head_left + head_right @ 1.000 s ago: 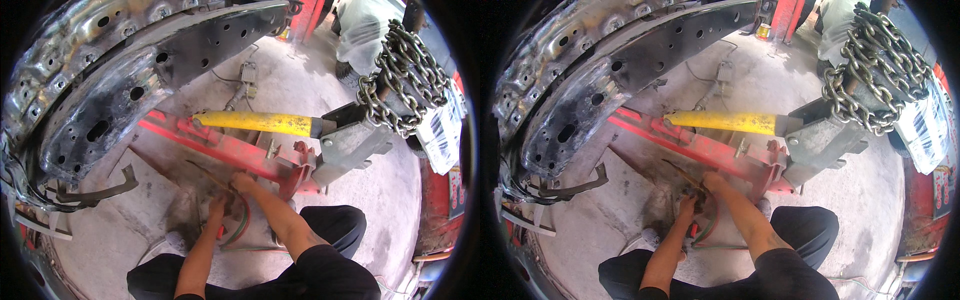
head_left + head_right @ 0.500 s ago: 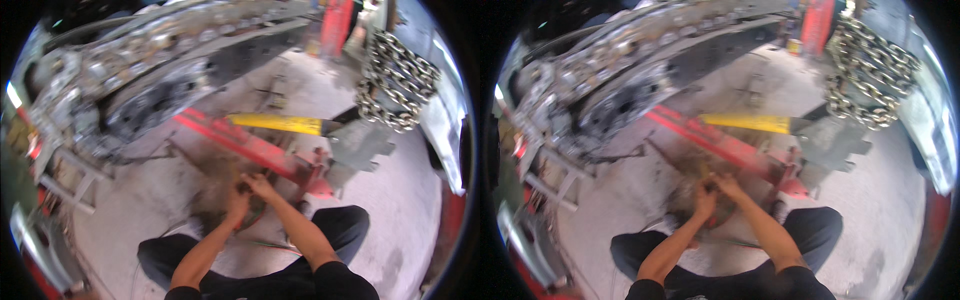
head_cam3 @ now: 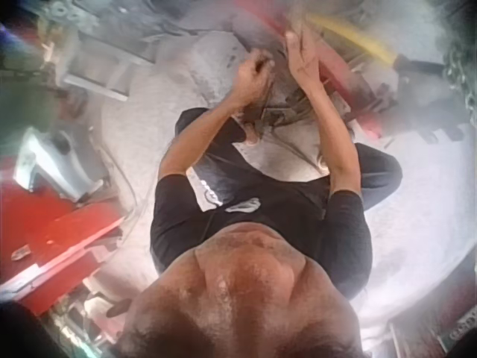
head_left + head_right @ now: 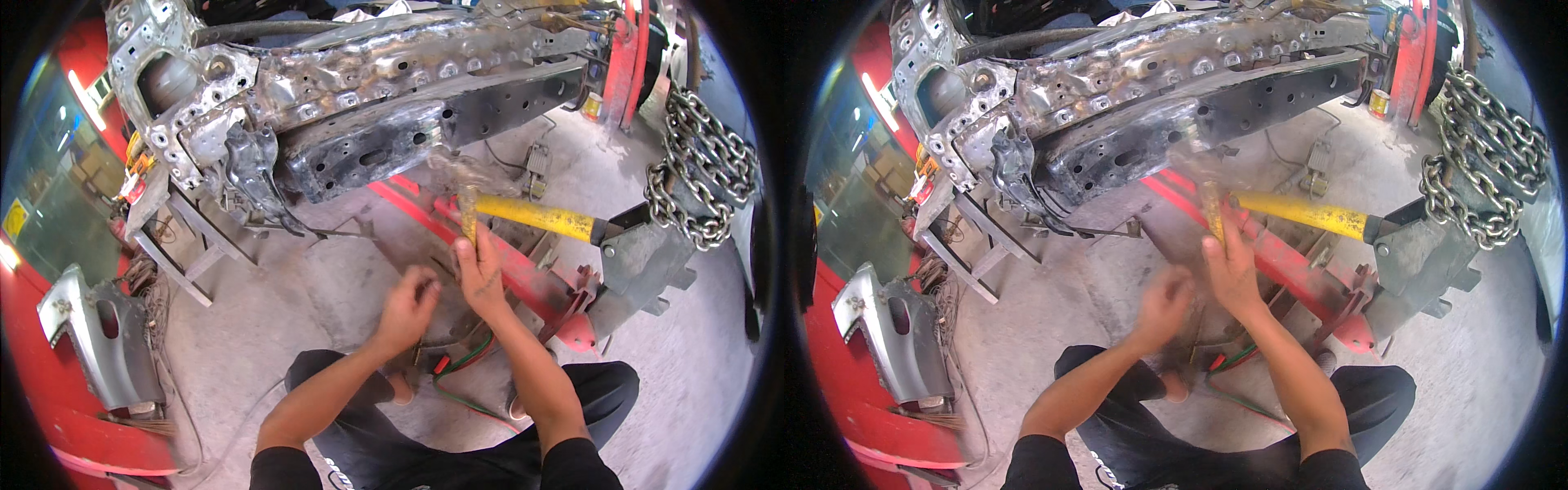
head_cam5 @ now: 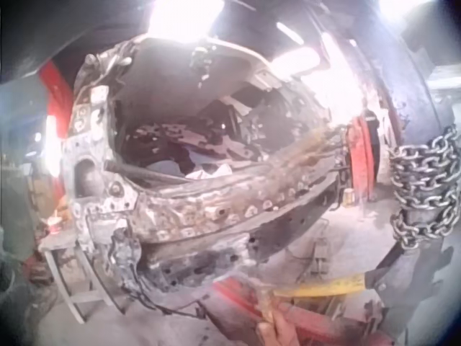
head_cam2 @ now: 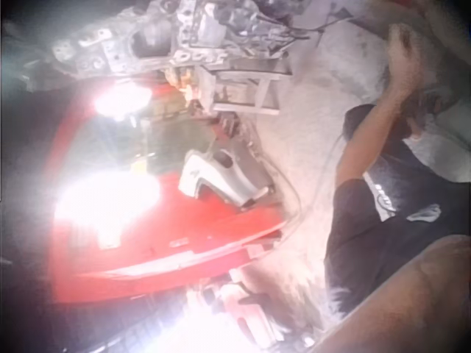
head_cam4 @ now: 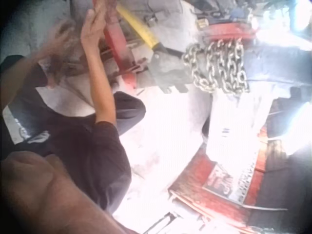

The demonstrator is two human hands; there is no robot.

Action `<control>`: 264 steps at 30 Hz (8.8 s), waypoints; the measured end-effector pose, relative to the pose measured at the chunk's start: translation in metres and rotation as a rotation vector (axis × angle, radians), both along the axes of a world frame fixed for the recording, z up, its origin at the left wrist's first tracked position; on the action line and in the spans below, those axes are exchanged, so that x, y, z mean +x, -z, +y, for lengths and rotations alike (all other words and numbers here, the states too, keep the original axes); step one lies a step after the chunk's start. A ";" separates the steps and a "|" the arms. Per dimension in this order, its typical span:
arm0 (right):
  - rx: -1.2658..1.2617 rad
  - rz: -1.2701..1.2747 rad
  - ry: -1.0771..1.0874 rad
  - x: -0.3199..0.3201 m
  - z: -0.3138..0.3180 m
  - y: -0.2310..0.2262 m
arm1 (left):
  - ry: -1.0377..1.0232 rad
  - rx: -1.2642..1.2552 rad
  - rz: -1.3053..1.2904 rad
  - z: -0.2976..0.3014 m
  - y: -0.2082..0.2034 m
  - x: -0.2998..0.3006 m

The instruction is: The person uses a welding torch to heat a section of a car frame and then measures the heated area with a tape measure. The person repeats heating and measuring actions on the same frame section.

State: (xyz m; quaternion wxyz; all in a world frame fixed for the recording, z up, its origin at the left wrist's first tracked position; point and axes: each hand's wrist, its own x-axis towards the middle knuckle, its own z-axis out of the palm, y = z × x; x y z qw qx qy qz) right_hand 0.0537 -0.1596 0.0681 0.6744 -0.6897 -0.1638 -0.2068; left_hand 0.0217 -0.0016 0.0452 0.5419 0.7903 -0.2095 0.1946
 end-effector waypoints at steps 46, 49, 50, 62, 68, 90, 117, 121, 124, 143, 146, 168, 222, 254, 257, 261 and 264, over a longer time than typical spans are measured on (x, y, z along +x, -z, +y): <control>-0.239 -0.311 0.461 0.142 0.076 -0.022 | 0.027 -0.603 0.541 0.033 -0.032 0.049; -0.261 -0.121 0.389 0.133 0.066 -0.027 | 0.022 -0.606 0.541 0.036 -0.031 0.050; -0.225 -0.150 0.362 0.132 0.065 -0.029 | 0.019 -0.615 0.538 0.037 -0.031 0.050; -0.248 -0.278 0.383 0.127 0.071 -0.027 | 0.037 -0.605 0.515 0.040 -0.030 0.050; -0.390 -0.286 0.389 0.134 0.072 -0.031 | 0.012 -0.624 0.523 0.040 -0.033 0.049; -0.379 -0.415 0.439 0.127 0.084 -0.024 | 0.054 -0.627 0.535 0.045 -0.029 0.050; -0.102 -0.298 0.367 0.117 0.071 -0.043 | 0.038 -0.574 0.569 0.037 -0.029 0.049; -0.177 -0.110 0.405 0.131 0.072 -0.034 | 0.062 -0.584 0.578 0.033 -0.028 0.049; -0.141 -0.157 0.351 0.129 0.068 -0.033 | 0.067 -0.584 0.570 0.033 -0.025 0.051; -0.137 -0.158 0.352 0.136 0.076 -0.022 | 0.073 -0.553 0.588 0.026 -0.023 0.053; -0.094 -0.195 0.335 0.126 0.075 -0.025 | 0.064 -0.547 0.584 0.029 -0.023 0.053; 0.101 -0.089 0.396 0.135 0.063 -0.036 | 0.053 -0.519 0.585 0.020 -0.029 0.051; -0.058 -0.001 0.310 0.134 0.069 -0.043 | 0.091 -0.518 0.559 0.018 -0.018 0.052; 0.273 -0.007 0.311 0.170 0.036 -0.047 | 0.107 -0.538 0.570 0.013 -0.020 0.048; 0.214 -0.008 0.311 0.163 0.030 -0.045 | 0.120 -0.558 0.582 0.017 -0.018 0.050; 0.162 -0.092 0.378 0.160 0.041 -0.038 | 0.111 -0.560 0.603 0.010 -0.024 0.047; 0.073 -0.077 0.350 0.158 0.046 -0.037 | 0.108 -0.532 0.572 0.012 -0.032 0.045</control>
